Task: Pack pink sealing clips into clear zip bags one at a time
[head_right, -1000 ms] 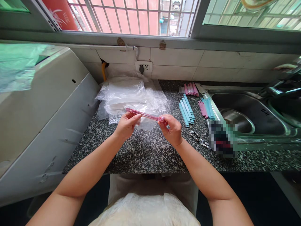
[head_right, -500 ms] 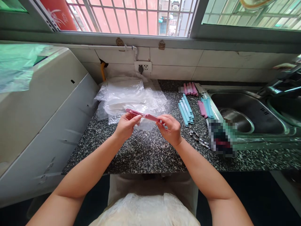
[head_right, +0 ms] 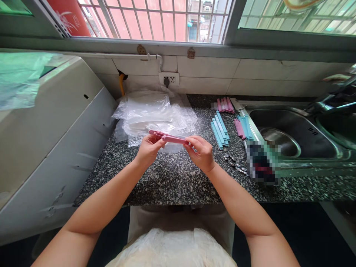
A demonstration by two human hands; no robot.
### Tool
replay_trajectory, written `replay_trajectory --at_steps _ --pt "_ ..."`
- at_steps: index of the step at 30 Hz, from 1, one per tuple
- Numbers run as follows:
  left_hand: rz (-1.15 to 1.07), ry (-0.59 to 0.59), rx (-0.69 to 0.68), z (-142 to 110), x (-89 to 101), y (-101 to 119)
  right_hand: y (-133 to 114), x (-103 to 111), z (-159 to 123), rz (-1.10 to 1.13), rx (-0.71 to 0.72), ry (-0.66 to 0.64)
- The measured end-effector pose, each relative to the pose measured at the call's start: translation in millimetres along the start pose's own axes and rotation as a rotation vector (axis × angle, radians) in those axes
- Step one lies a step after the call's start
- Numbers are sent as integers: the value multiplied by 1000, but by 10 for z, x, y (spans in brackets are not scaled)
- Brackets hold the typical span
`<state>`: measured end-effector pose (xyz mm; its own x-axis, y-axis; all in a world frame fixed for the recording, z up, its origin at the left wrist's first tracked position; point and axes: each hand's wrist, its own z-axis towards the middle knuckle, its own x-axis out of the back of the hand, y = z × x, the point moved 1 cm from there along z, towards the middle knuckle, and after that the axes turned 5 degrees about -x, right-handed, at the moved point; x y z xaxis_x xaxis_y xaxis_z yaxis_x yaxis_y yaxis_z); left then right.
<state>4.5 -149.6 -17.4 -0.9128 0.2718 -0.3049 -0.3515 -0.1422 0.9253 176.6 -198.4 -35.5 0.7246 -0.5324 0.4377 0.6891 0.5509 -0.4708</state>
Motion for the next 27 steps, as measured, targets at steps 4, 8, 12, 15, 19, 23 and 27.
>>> replay_trajectory --at_steps 4,8,12,15,19,23,27 --pt "2 -12 -27 -11 -1 -6 7 -5 -9 9 0 0" --pt "30 11 -37 -21 1 -19 9 -8 -13 -1 -23 -20" --pt "14 6 -59 -25 -1 -22 -1 -10 -12 -6 -16 -24" --pt "20 3 -69 -28 -7 -18 -6 -11 -13 -25 -18 -28" --pt "39 -4 -70 -38 -13 -13 -4 -14 -14 -32 -25 -44" --pt "52 -25 -78 -45 -14 -10 0 -19 -12 -36 -12 -45" --pt "51 -39 -81 -45 -8 -12 1 -21 -8 -20 5 -49"
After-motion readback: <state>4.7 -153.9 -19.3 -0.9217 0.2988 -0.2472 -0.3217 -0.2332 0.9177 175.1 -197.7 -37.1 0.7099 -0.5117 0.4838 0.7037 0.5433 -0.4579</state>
